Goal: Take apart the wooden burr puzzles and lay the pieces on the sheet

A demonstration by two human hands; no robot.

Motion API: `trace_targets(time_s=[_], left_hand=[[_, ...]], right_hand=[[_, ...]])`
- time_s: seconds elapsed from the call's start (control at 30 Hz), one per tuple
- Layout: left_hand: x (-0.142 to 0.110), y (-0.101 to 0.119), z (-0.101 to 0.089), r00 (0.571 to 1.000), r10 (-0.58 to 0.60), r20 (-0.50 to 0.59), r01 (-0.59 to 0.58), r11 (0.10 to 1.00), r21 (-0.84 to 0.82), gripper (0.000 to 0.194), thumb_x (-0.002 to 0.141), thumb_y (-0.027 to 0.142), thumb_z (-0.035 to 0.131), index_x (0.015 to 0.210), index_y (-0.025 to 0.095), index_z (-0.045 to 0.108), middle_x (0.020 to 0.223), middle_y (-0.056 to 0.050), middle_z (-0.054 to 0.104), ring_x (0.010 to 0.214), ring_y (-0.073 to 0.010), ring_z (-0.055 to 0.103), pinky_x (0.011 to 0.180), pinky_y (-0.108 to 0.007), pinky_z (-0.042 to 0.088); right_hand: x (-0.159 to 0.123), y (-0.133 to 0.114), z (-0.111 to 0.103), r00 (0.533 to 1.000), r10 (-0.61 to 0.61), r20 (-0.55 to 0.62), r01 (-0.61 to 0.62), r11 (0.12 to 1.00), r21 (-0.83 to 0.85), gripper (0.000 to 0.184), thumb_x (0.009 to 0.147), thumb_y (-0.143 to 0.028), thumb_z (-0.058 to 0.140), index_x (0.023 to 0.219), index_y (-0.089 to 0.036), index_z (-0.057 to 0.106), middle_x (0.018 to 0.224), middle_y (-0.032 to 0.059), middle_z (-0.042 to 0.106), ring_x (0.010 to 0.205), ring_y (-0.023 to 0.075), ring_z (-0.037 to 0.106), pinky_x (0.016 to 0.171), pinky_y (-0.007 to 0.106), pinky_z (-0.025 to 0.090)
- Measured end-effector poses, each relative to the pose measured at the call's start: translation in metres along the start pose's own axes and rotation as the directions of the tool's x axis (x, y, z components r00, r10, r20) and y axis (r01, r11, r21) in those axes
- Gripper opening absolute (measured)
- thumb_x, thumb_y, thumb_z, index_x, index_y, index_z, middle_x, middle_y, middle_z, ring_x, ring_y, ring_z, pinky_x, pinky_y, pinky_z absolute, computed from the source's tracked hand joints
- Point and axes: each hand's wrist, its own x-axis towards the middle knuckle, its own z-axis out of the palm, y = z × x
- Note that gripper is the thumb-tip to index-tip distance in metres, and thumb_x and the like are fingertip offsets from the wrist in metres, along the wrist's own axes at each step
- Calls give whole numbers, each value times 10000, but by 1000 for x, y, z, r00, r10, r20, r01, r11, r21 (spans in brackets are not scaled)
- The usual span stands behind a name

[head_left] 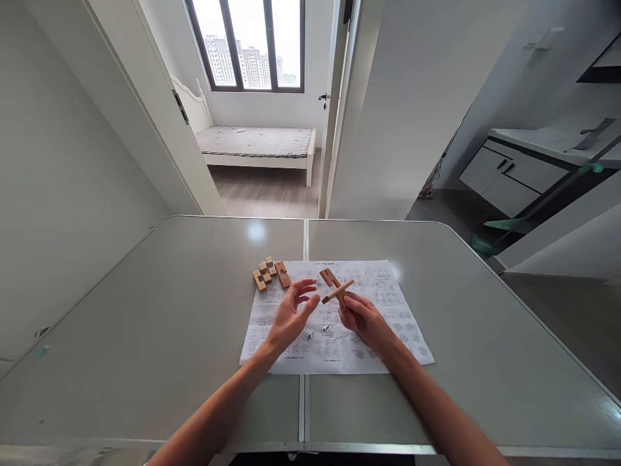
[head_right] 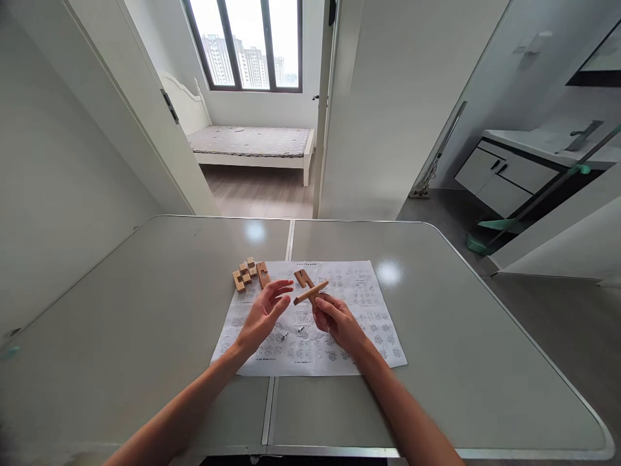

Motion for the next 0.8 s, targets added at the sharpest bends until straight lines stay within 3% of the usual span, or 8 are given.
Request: trace_targets(time_s=[0.17,0.27,0.4,0.5,0.57,0.67,0.8], left_hand=[[-2,3,2,955,82,283,-37,986,-162,764,842,591,792,1472,243,534,1559,-183,520,1414,-361,523,1147,-491,431],[-4,2,1,927,82,365,-6,979,-205,806,828,649,774,1490,250,544,1568,-177,522,1434,-382,505,1162,-496,420],[-6,-2,1,945,14,327,50,981,-186,674,934,700,597,1403,218,655,1543,-156,559,1375,-380,563,1154,-489,430],[-5,-4,4,956,-55,287,119,971,-209,596,1007,651,499,1333,198,707,1399,-138,671,1322,-344,601,1149,-456,431],[-4,-6,5,969,-78,234,129,968,-213,524,1020,603,510,1244,191,743,1278,-121,718,1256,-307,626,1109,-409,454],[0,-12,4,987,-76,139,104,974,-203,406,987,548,601,1027,178,765,1020,-76,721,971,-221,650,932,-327,500],[1,-17,3,986,-104,129,133,962,-240,349,970,500,638,941,166,736,823,-24,616,753,-150,536,744,-278,450]], right_hand=[[-4,-1,-1,983,61,173,-61,998,-7,387,919,-500,719,736,-198,560,595,-46,416,511,103,303,520,286,233],[-6,-1,-2,968,84,236,-83,996,-15,401,916,-512,718,722,-198,561,599,-46,409,511,106,314,518,286,239],[-6,-1,-2,956,92,278,-89,996,-24,349,930,-508,706,823,-180,652,598,-49,417,518,110,312,532,287,254],[-4,0,0,964,70,256,-57,997,-58,311,951,-488,686,939,-177,700,601,-49,440,528,115,328,555,289,277],[-3,1,2,977,38,208,-21,996,-87,287,953,-464,686,987,-179,709,629,-39,480,538,117,366,567,287,305],[-1,2,2,991,-11,131,25,994,-105,290,948,-466,692,975,-178,695,734,14,599,599,136,477,559,277,343],[0,3,0,997,-42,62,46,997,-64,366,907,-548,748,923,-215,598,741,21,647,613,155,551,522,259,348]])
